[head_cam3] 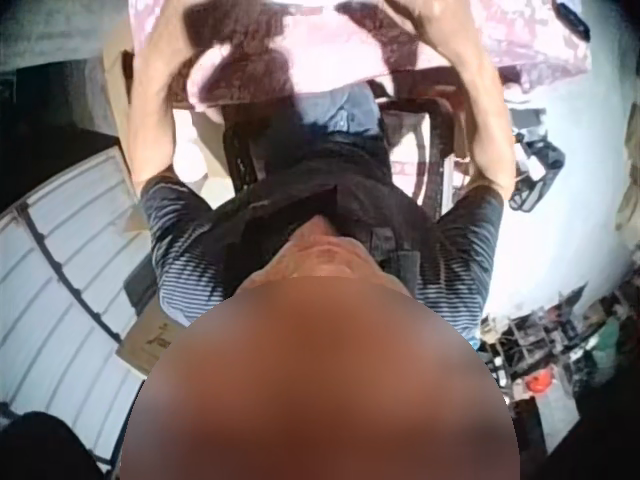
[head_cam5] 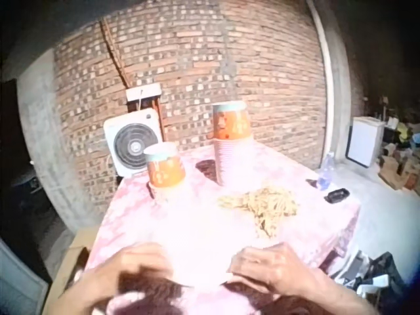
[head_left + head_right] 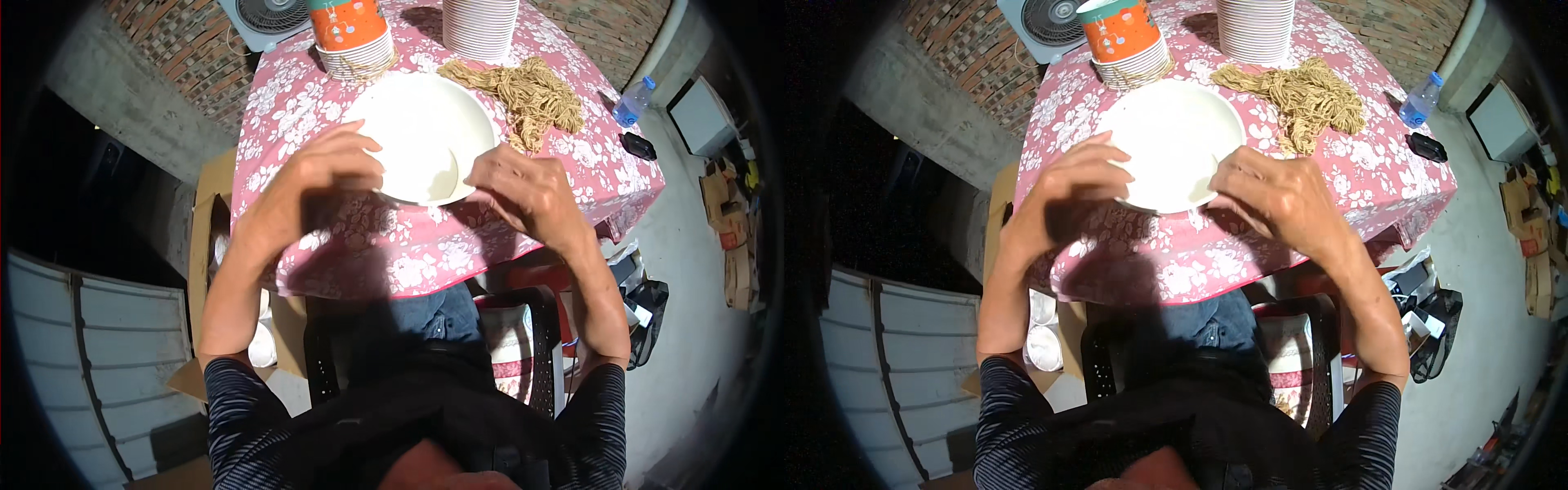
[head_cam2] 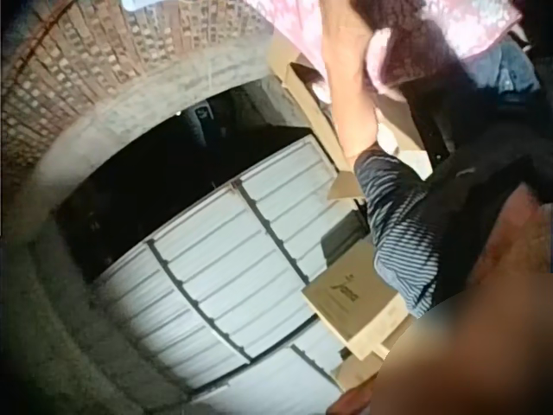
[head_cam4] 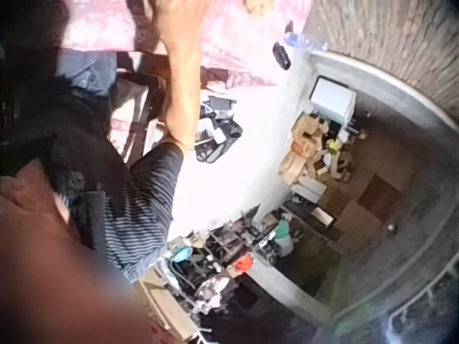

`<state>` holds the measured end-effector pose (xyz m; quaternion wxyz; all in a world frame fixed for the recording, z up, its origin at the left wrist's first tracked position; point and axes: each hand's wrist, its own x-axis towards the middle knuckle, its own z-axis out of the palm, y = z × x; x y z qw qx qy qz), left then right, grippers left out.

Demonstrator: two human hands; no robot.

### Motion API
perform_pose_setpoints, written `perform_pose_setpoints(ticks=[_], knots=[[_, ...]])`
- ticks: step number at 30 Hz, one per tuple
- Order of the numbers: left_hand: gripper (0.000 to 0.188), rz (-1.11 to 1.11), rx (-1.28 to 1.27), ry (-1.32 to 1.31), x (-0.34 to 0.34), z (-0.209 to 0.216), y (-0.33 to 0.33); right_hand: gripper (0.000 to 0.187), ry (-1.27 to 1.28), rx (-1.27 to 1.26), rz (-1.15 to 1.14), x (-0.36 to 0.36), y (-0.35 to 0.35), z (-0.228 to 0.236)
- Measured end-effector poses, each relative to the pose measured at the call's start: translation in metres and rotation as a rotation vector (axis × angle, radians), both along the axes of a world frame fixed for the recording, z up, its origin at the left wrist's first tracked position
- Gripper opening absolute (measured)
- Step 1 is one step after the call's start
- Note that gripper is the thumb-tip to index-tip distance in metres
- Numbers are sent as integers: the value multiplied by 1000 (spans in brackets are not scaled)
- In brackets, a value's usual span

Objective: The recorder is tying short pieces of string to the sides of paper bowls to create handles.

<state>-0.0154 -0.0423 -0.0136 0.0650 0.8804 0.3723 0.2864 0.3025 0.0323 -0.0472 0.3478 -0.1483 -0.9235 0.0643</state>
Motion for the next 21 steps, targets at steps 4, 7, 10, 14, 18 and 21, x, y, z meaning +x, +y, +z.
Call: perform_pose_setpoints(ticks=[4, 7, 10, 14, 18, 21], knots=[[16, 60, -46, 42, -38, -6, 9, 15, 30, -80, 60, -18, 7, 7], [32, 92, 80, 48, -16, 13, 1, 9, 54, -123, 46, -37, 9, 12], [33, 103, -62, -132, 13, 21, -11, 12, 142, -320, 65, -56, 2, 22], [18, 294, -320, -253, 17, 21, -9, 13, 259, -623, 105, -72, -5, 31], [19, 265, -481, -453, 11, 28, -7, 13, 290, -844, 140, -76, -4, 34], [17, 247, -369, -465, 13, 18, -4, 13, 313, -802, 119, -80, -7, 31]])
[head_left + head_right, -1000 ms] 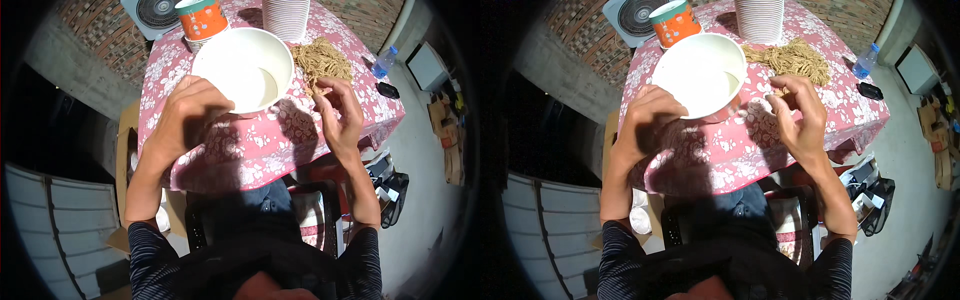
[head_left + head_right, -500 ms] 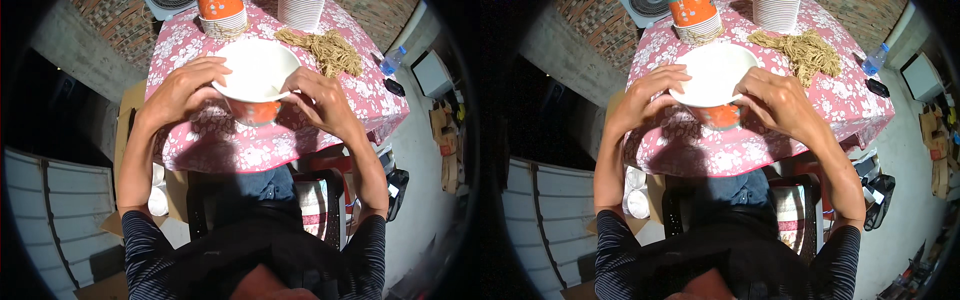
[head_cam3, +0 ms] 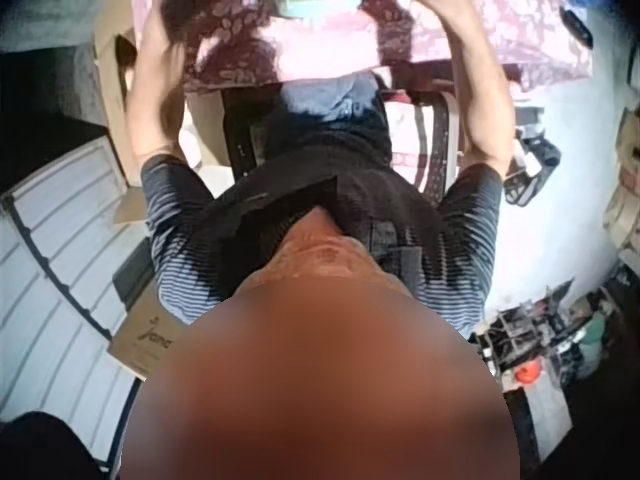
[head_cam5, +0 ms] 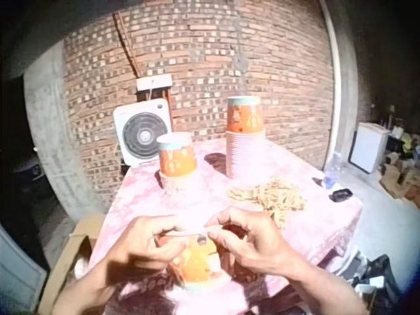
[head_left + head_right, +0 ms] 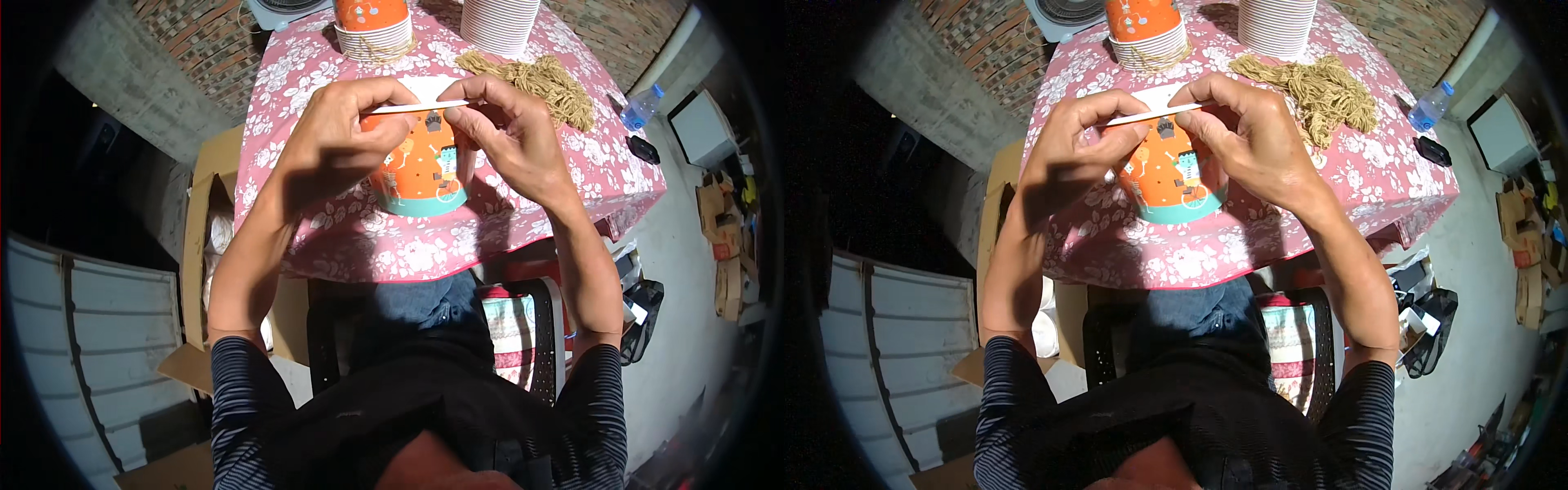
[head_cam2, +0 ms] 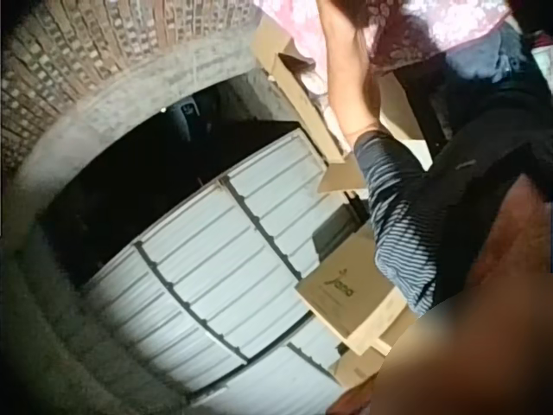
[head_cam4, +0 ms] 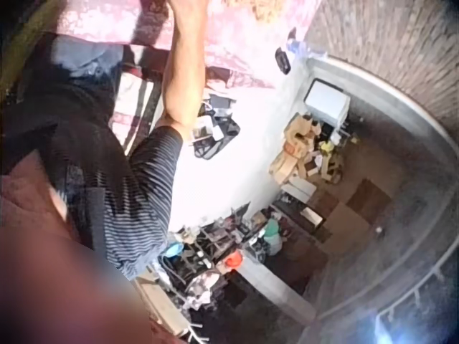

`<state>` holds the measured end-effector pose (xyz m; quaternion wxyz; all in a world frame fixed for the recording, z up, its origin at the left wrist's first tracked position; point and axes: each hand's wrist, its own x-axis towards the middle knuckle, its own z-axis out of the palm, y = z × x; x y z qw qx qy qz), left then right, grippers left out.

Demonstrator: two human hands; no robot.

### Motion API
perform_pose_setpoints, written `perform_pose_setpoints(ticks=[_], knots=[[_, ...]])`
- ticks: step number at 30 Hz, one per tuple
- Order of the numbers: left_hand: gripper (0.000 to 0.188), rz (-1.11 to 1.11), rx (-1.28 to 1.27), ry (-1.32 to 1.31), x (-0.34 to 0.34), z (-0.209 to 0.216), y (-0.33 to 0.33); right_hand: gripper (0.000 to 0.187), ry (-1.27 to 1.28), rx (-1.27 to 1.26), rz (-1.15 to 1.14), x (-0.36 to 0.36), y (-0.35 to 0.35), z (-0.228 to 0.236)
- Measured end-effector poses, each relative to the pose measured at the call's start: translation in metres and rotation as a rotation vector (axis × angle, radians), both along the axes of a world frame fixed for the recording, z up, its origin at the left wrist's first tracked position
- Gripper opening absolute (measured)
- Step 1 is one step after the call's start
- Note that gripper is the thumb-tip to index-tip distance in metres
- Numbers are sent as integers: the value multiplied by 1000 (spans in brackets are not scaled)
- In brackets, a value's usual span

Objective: The recorder is tying short pieces of string to the sides of paper bowls to create handles.

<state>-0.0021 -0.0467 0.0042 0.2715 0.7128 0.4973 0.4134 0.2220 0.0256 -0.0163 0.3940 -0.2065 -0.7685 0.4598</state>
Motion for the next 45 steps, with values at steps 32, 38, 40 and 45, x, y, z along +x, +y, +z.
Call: perform_pose_setpoints(ticks=[32, 38, 40, 45], knots=[[32, 271, 638, 482, 27, -63, -3, 21, -624, 252, -279, 169, 88, -105], [32, 263, 626, 527, 30, -60, -3, 12, -714, 437, -248, 163, 91, -102], [30, 245, 637, 550, 30, -61, -2, 12, -744, 641, -345, 162, 83, -109], [27, 236, 624, 568, 30, -60, -6, 25, -538, 637, -177, 118, 4, -117]])
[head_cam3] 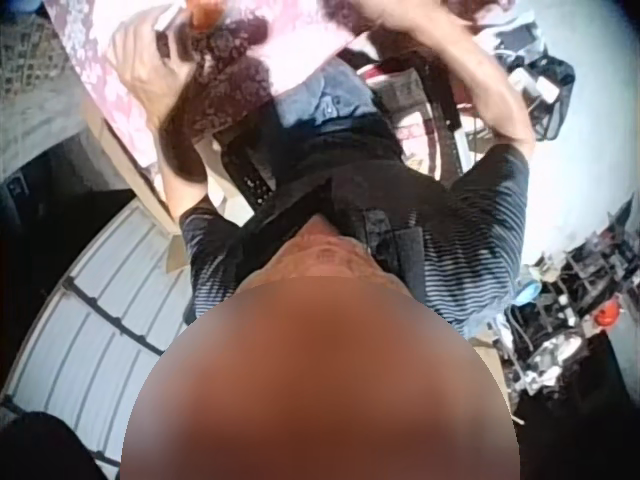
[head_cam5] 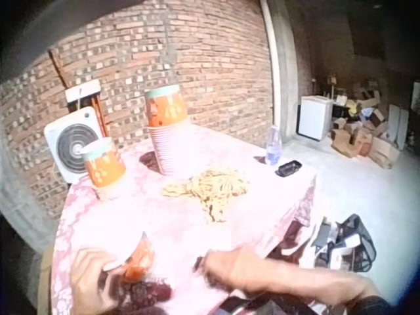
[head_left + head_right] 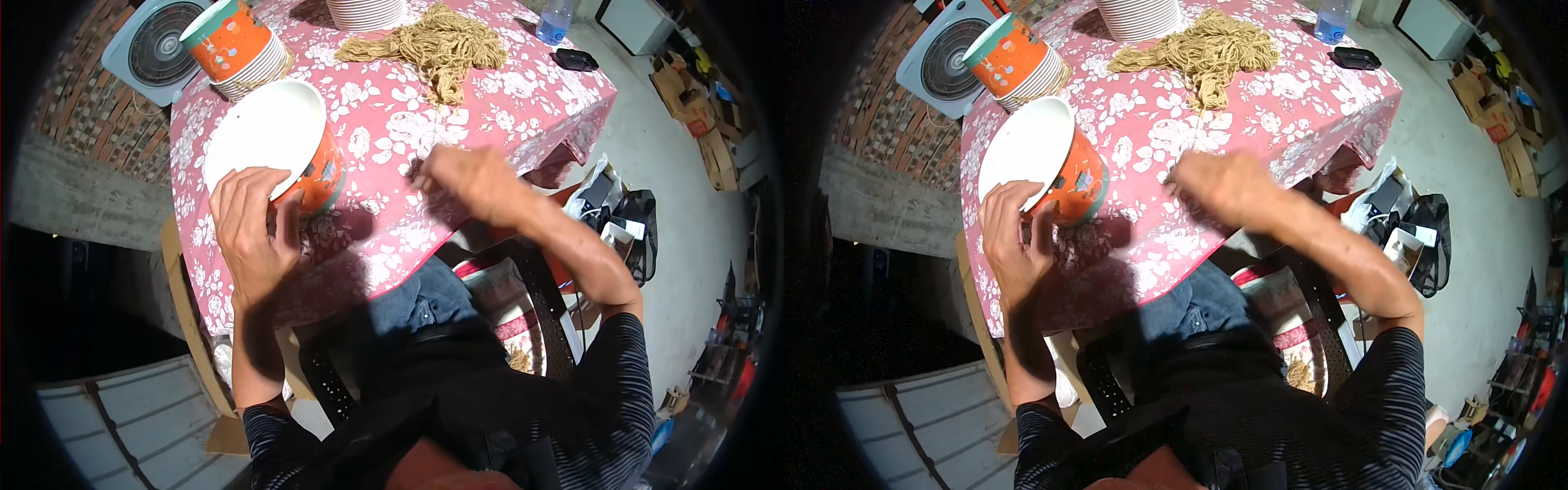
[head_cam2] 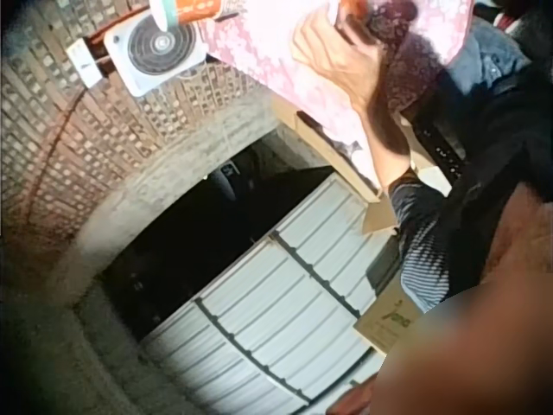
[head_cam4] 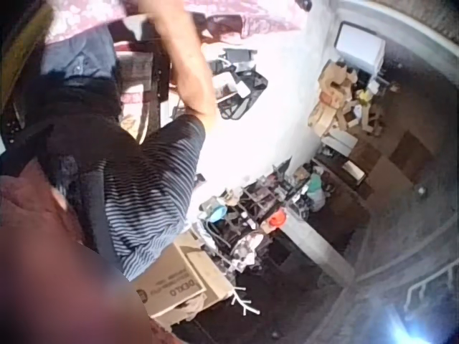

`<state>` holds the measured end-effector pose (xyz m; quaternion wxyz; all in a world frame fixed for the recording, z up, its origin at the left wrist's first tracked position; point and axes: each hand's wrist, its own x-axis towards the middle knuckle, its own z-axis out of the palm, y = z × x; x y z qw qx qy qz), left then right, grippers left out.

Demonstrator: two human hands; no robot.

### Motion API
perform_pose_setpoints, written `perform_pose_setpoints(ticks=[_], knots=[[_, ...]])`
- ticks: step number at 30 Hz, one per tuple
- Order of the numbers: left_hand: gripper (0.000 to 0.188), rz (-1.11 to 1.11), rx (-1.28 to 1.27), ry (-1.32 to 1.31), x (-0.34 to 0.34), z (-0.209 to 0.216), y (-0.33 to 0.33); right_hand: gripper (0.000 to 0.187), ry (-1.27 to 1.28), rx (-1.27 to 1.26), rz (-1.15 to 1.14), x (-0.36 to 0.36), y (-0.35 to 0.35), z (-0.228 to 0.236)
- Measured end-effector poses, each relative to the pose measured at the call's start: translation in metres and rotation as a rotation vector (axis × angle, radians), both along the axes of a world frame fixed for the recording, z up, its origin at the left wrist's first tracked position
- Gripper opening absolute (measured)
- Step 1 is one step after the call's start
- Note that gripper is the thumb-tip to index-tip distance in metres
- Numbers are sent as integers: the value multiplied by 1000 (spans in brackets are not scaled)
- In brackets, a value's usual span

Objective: The recorder is tying short pieces of string to the sides of paper bowls to create handles.

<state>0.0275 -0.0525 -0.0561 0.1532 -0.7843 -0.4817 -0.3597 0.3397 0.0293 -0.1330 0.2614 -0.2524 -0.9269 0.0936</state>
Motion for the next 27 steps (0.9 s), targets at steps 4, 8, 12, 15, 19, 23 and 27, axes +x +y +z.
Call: perform_pose_setpoints(ticks=[4, 8, 12, 15, 19, 23, 27], knots=[[22, 27, -13, 9, 5, 4, -4, 11, 20, -143, 253, -56, -95, -11], [22, -46, -1, -211, 11, -1, -3, 9, 457, -166, 478, -88, -121, -12], [27, -119, -165, -580, 0, 1, -34, 14, 811, -1051, 77, -89, -88, 31], [31, -111, -298, -540, 9, 12, -50, 17, 886, -1171, 106, -84, -74, 29], [36, 1, -15, -80, 2, 10, -56, 19, 895, -1186, 151, -88, -78, 32], [31, -44, 96, -12, -10, -2, -44, 16, 880, -1169, 158, -92, -77, 36], [36, -155, 48, 17, -14, -2, -40, 15, 891, -1176, 191, -96, -74, 39]])
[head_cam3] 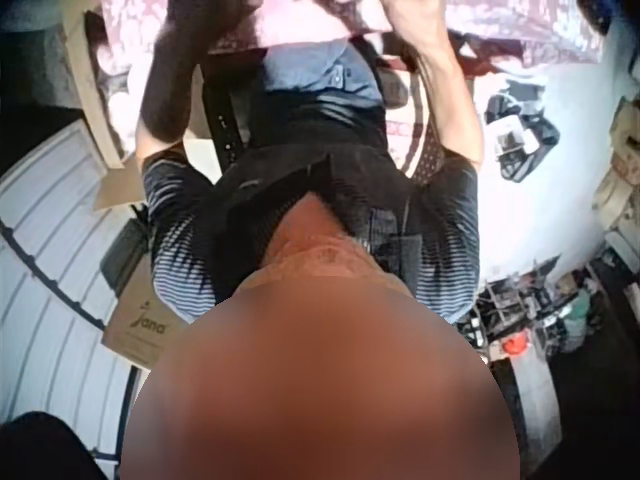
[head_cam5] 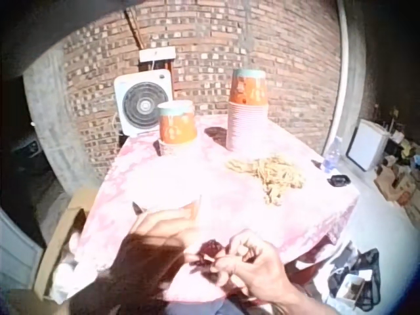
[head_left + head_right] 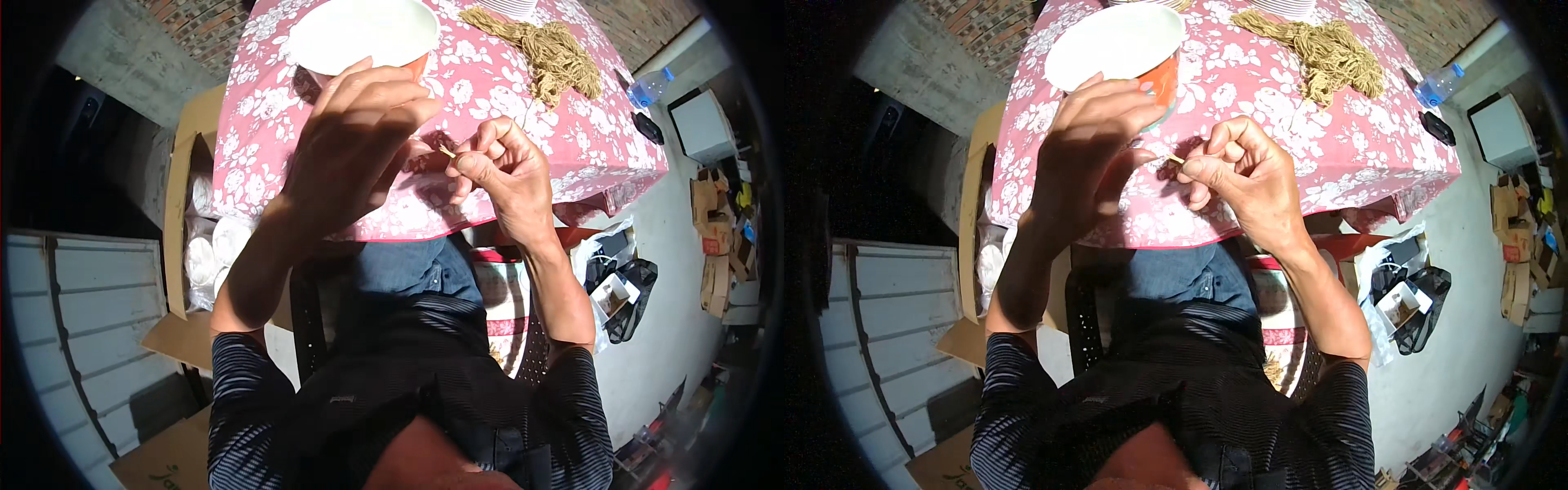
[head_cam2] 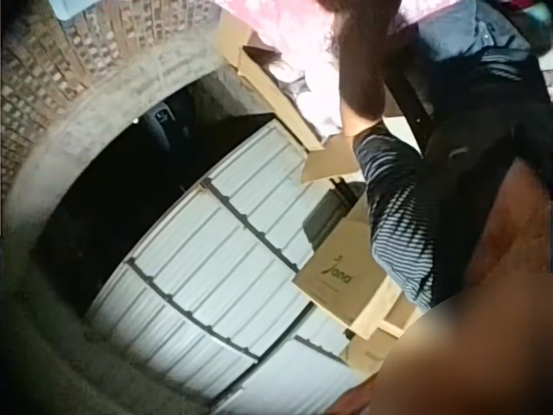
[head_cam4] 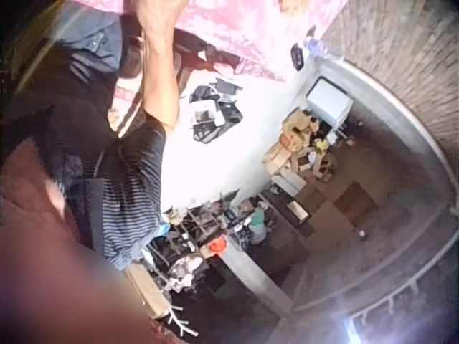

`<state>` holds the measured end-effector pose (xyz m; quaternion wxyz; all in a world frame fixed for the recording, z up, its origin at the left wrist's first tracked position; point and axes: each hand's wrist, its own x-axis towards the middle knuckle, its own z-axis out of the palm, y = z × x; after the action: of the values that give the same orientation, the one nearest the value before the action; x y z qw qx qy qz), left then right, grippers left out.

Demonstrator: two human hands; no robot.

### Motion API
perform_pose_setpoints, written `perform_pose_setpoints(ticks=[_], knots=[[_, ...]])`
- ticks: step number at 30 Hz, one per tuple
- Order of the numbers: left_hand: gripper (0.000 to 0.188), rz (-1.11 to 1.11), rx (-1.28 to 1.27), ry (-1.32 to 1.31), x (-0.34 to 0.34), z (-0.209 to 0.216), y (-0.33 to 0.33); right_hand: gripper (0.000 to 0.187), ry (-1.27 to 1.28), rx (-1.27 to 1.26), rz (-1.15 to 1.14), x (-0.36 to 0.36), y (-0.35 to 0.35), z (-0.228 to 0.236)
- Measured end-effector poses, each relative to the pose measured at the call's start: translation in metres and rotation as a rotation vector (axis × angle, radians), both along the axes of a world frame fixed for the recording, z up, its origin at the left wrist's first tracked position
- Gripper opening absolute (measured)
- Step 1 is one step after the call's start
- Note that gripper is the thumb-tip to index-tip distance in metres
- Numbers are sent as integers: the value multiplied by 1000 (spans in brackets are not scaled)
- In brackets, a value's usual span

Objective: The recorder is tying short pieces of string to the sides of paper bowls to create handles.

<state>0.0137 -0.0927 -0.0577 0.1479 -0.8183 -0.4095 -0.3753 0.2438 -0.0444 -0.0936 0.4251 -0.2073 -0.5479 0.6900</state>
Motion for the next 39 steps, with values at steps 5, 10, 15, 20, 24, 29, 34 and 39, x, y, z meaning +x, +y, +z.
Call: perform_pose_setpoints(ticks=[5, 10, 15, 20, 24, 29, 34, 39], knots=[[41, -183, -92, -163, 6, 1, 2, 15, 18, -3, 42, -5, 3, 2], [24, -228, -107, -157, 5, -9, 1, 16, 16, 10, 88, -7, 4, 2], [23, -151, -223, -108, 1, -10, -3, 16, -7, 4, 79, -7, 1, -1], [13, -185, -234, -84, 7, 1, -6, 20, -138, 13, 50, -4, -5, 2], [8, -103, -269, -59, 8, -5, -8, 4, -375, 556, -134, -1, -11, 7], [10, -44, -303, -56, 14, -2, -12, 6, -354, 807, -246, -1, -7, 3], [9, -30, -351, -99, 15, 10, -7, 6, -355, 551, -204, 5, -4, 8], [32, 37, -82, -174, 13, 23, 10, 8, -262, 282, -296, 15, 6, 2]])
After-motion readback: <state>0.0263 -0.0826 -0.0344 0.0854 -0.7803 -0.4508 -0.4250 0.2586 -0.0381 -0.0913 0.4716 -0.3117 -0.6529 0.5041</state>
